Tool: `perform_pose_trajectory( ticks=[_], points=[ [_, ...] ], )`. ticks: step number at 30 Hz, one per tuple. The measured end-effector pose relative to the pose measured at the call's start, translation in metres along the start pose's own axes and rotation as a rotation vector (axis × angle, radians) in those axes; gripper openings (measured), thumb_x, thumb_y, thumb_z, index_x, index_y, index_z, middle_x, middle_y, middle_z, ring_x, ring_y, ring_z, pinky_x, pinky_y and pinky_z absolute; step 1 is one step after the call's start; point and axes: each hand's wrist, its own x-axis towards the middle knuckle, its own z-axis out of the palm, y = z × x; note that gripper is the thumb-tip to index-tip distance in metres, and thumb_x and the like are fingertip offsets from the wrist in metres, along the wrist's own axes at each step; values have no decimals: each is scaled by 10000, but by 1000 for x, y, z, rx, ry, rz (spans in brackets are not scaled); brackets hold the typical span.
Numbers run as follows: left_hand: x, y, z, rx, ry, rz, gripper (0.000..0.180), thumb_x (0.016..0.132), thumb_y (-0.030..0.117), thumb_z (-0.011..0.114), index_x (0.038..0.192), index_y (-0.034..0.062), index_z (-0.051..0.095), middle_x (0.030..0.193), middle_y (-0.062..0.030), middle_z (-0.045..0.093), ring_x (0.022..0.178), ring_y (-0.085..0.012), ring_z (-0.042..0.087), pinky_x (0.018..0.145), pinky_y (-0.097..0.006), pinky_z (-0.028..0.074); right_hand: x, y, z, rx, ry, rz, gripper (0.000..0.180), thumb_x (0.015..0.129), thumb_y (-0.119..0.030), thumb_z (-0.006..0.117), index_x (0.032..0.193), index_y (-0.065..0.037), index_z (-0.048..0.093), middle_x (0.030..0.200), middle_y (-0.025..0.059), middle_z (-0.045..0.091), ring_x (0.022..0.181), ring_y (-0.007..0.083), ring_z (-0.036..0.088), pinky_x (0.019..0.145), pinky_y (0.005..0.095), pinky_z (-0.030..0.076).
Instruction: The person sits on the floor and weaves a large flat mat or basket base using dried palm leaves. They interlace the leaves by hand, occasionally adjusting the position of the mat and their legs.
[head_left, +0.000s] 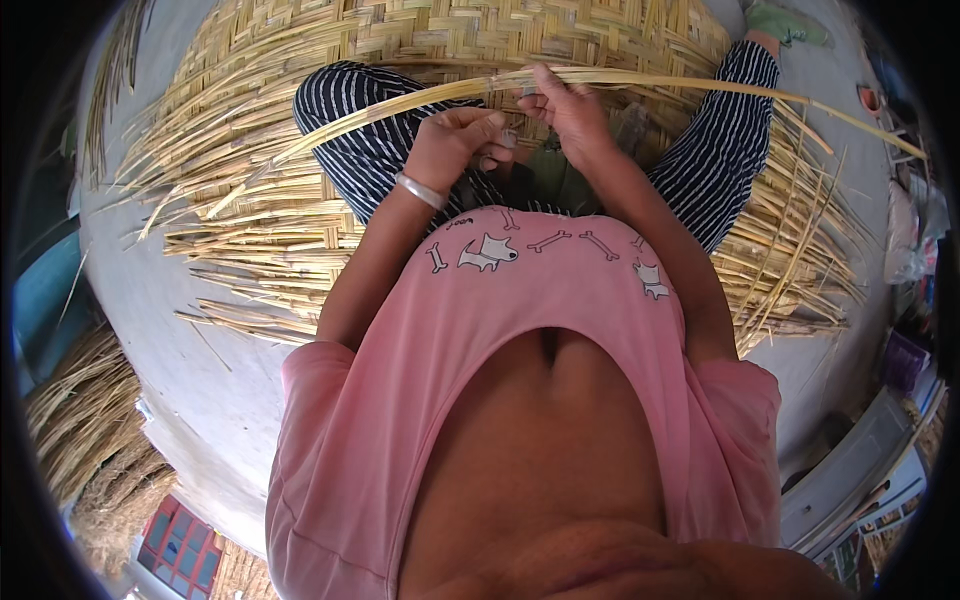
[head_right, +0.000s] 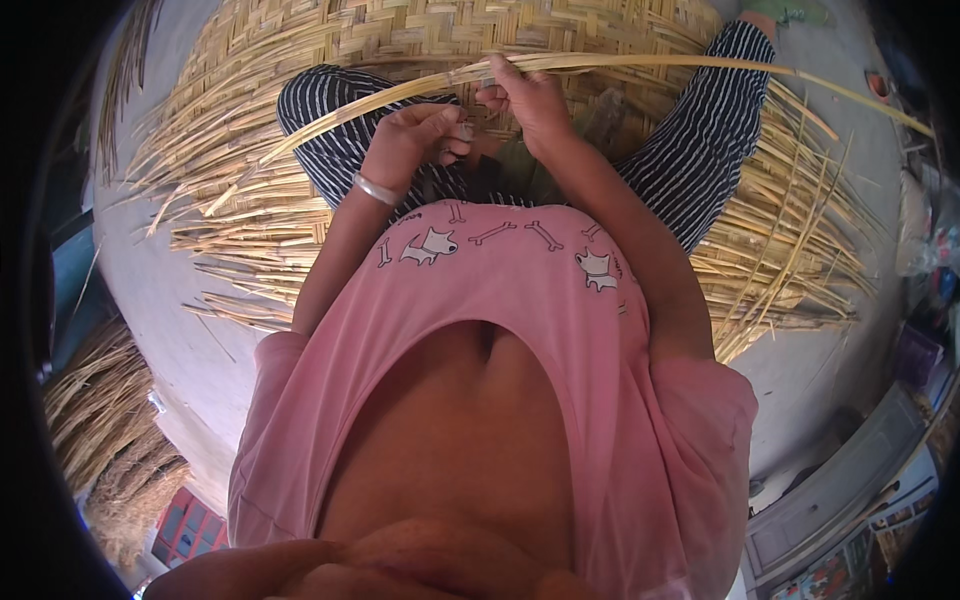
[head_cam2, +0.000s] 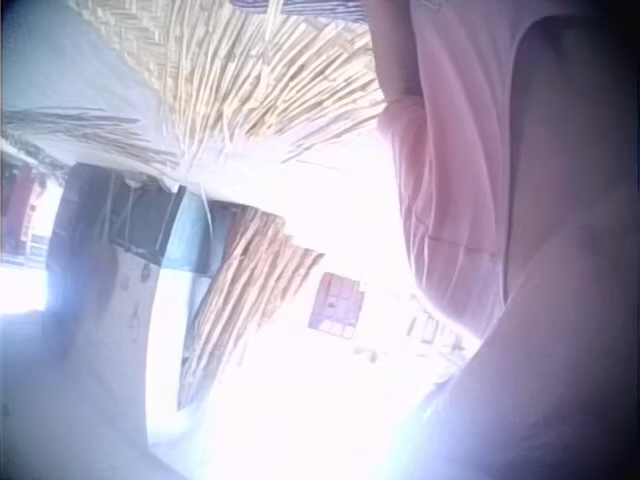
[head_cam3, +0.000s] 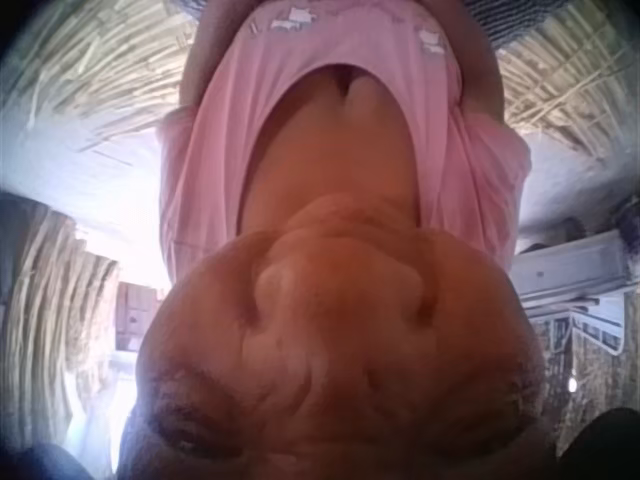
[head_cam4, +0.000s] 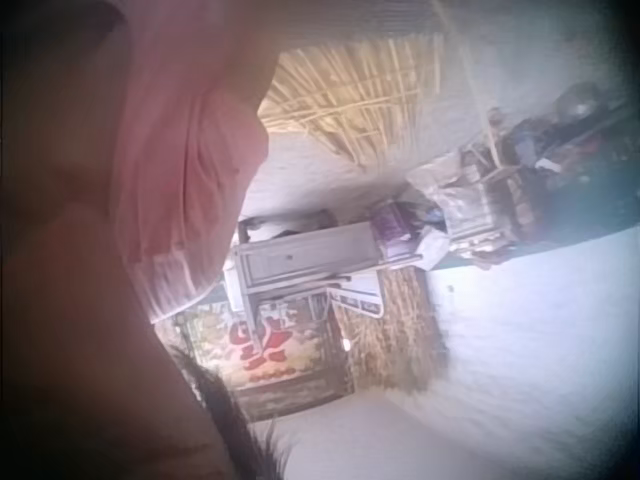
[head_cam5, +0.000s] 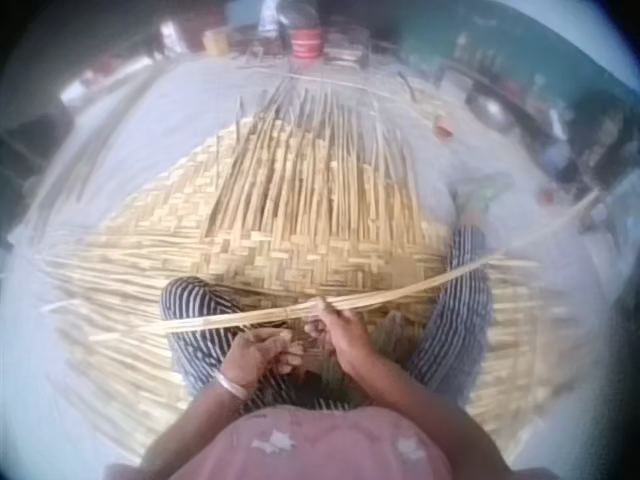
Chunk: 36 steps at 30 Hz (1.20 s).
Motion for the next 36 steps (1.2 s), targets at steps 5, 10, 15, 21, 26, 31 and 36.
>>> perform_pose_trajectory(
  ticks=[5, 10, 15, 21, 26, 31, 36],
  points=[
    [12, 27, -1, 1077, 463, 1163, 237, 850, 169, 730, 1079, 106, 737, 859, -116, 711, 759, -333, 672, 653, -397, 540, -7, -2, -1, -61, -67, -48, 330, 985, -321, 652, 1175, -52, 642, 945, 31, 693, 781, 123, 678, 702, 256, 539],
    [33, 28, -10, 956, 133, 732, 243, 899, 305, 700, 978, 80, 748, 788, -153, 691, 702, -339, 671, 649, -410, 534, -24, -24, 15, -114, -132, -94, 273, 996, -271, 633, 1138, -38, 645, 926, 22, 682, 736, 97, 666, 641, 225, 511],
    [38, 21, -4, 806, 97, 566, 257, 901, 315, 713, 918, 60, 731, 717, -177, 659, 645, -352, 640, 610, -392, 517, -15, -19, 3, -98, -102, -110, 304, 996, -276, 639, 1198, -49, 654, 956, 11, 683, 777, 100, 661, 674, 243, 525],
    [28, 16, -10, 703, 87, 494, 262, 914, 285, 706, 877, 25, 707, 637, -136, 629, 569, -237, 621, 564, -340, 488, -2, -21, -10, 27, -29, -103, 250, 978, -230, 665, 1157, -57, 681, 933, 3, 682, 738, 96, 637, 653, 244, 517],
    [13, 21, -11, 712, 27, 372, 311, 971, 270, 671, 878, -26, 687, 654, -41, 612, 568, -79, 571, 537, -252, 448, -5, -24, -16, 51, -33, -67, 213, 965, -228, 685, 1102, -66, 701, 927, 8, 691, 714, 93, 622, 648, 242, 514],
    [5, 9, -22, 749, 65, 321, 282, 959, 265, 673, 900, -8, 709, 608, -65, 628, 550, -120, 569, 560, -291, 472, 6, -27, -44, 58, 11, -80, 210, 956, -237, 695, 1067, -60, 684, 909, 7, 681, 704, 85, 626, 634, 236, 526],
    [4, 4, -22, 651, -48, 257, 263, 953, 245, 688, 934, -16, 712, 654, -55, 633, 599, -98, 550, 591, -273, 471, 2, -35, -45, 16, -68, -85, 226, 968, -231, 682, 1107, -54, 699, 953, 14, 699, 765, 79, 625, 713, 235, 528]
  ],
)
